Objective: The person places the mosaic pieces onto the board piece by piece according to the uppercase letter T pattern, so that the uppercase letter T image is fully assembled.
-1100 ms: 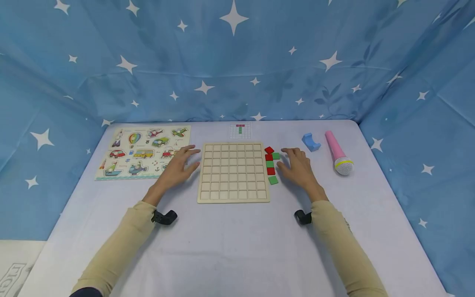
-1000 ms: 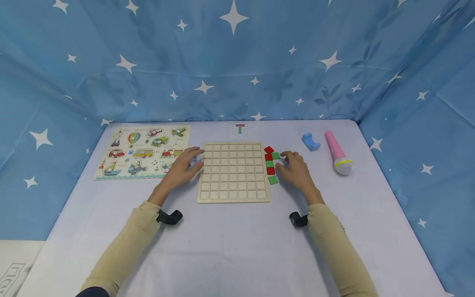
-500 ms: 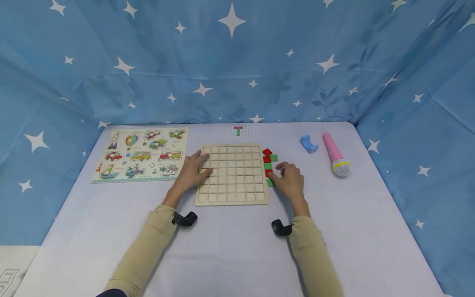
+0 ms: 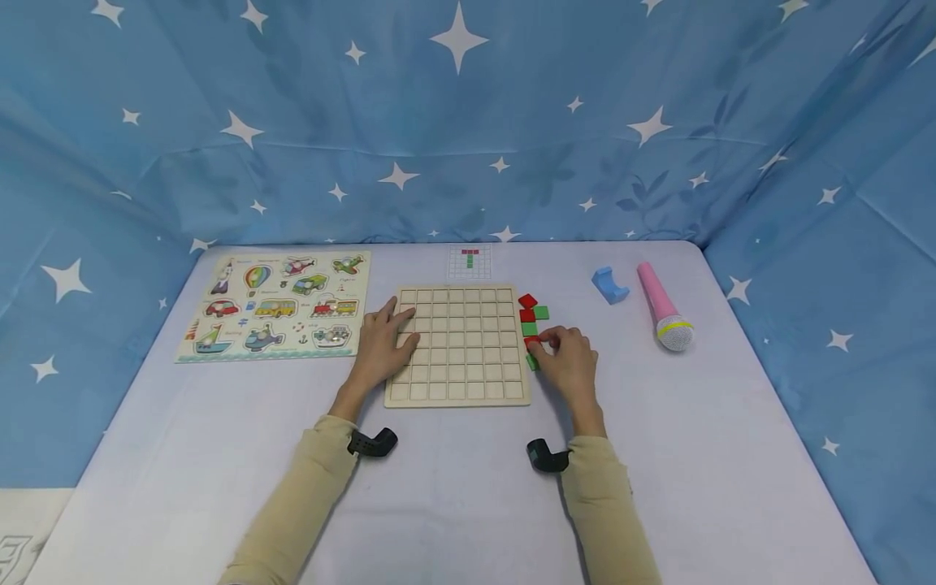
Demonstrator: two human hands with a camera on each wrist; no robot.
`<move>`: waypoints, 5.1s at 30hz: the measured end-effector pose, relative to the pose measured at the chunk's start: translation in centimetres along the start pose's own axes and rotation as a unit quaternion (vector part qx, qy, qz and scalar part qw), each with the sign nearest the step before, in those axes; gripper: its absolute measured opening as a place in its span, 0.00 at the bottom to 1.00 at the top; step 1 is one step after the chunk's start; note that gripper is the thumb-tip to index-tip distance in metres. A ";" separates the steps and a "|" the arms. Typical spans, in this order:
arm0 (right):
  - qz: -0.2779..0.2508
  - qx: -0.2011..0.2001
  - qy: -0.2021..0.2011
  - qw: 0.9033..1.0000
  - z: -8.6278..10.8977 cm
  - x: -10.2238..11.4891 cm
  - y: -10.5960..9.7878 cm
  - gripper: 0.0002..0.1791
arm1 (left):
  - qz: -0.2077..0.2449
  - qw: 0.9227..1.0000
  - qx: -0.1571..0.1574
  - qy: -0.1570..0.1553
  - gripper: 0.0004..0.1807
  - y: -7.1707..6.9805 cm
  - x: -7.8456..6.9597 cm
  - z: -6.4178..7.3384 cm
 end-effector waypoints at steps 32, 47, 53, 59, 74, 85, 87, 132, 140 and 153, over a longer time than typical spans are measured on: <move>-0.170 -0.075 -0.011 0.983 -1.5 0.7 0.0 0.13 | 0.049 0.998 -0.021 0.021 0.23 0.5 -0.3 0.2; -0.185 -0.034 -0.063 0.980 -3.4 2.8 1.1 0.12 | 0.022 0.998 -0.042 0.047 0.22 0.1 -0.4 0.7; -0.199 -0.027 -0.082 0.976 -4.2 3.8 1.6 0.12 | 0.021 0.996 -0.050 0.064 0.21 0.1 -0.5 0.9; -0.199 -0.016 -0.081 0.976 -4.6 4.6 2.4 0.11 | -0.017 0.996 -0.038 0.075 0.26 0.3 -0.7 0.9; -0.204 0.013 -0.131 0.970 -5.6 6.6 3.7 0.10 | -0.032 0.996 -0.028 0.078 0.29 0.7 -0.6 1.1; -0.176 0.024 -0.152 0.972 -6.6 7.9 4.8 0.09 | -0.036 0.995 -0.037 0.088 0.29 0.7 -0.7 0.9; -0.174 0.027 -0.153 0.972 -6.8 8.1 5.1 0.09 | -0.038 0.995 -0.035 0.089 0.29 0.7 -0.8 0.9; -0.081 0.105 -0.171 0.976 -9.3 11.0 8.4 0.09 | -0.076 0.993 0.000 0.089 0.30 1.3 -1.4 1.3; -0.042 0.106 -0.175 0.978 -9.3 11.2 8.4 0.10 | -0.079 0.993 -0.002 0.089 0.30 1.4 -1.3 1.3; -0.042 0.112 -0.171 0.978 -9.4 11.2 8.3 0.09 | -0.077 0.993 -0.002 0.092 0.30 1.3 -1.5 1.3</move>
Point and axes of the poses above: each hand's wrist, its own z-axis away from the middle knuckle, its own y-axis out of the palm, x = y × z, the point moved 8 cm from there along -z, towards the middle knuckle, and after that the axes turned 12 degrees about -y, right-handed, at the moved point
